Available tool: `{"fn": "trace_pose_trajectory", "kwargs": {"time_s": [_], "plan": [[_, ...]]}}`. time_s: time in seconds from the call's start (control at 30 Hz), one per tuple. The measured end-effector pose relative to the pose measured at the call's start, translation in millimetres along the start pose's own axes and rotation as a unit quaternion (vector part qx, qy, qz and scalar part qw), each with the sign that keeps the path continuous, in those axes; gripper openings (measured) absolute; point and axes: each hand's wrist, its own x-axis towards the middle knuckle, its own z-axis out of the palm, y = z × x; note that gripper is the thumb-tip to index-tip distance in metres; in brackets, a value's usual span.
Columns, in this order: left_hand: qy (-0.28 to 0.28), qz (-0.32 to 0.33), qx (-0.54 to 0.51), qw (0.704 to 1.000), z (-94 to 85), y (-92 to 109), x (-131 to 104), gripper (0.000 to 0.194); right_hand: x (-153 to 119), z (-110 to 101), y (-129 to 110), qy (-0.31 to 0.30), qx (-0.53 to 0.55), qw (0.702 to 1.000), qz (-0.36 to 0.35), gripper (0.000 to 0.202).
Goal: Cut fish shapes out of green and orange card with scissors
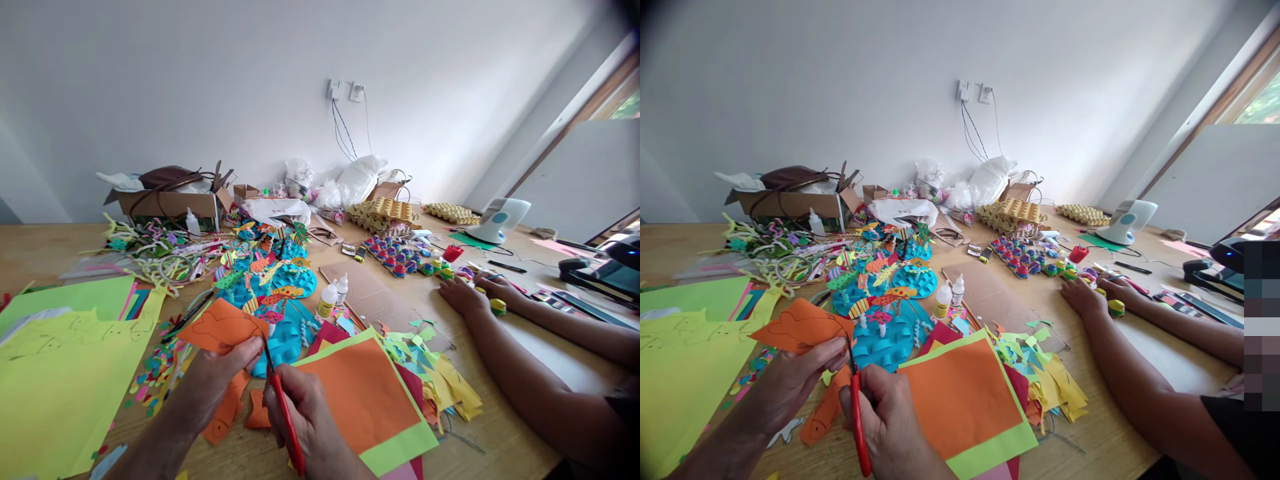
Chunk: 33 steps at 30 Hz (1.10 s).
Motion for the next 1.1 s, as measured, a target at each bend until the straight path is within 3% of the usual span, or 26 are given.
{"fn": "trace_pose_trajectory", "kwargs": {"time_s": [0.2,0.57,0.97,1.1], "plan": [[-0.032,-0.026,0.003,0.999,-5.1,1,0,0.025,-1,0,5,0.005,-0.01,1.0,-0.008,0.05],[0.03,-0.001,0.043,0.999,-6.8,-9,1,0.011,-1,1,-5,-0.018,0.014,1.0,0.013,0.056],[0.014,0.027,0.084,0.996,-1.3,-2,0,0.022,-1,1,-7,-0.019,0.048,0.998,0.043,0.062],[0.069,0.039,0.152,0.985,1.5,1,-1,0.024,-1,1,-13,-0.023,0.059,0.996,0.066,0.066]]}}
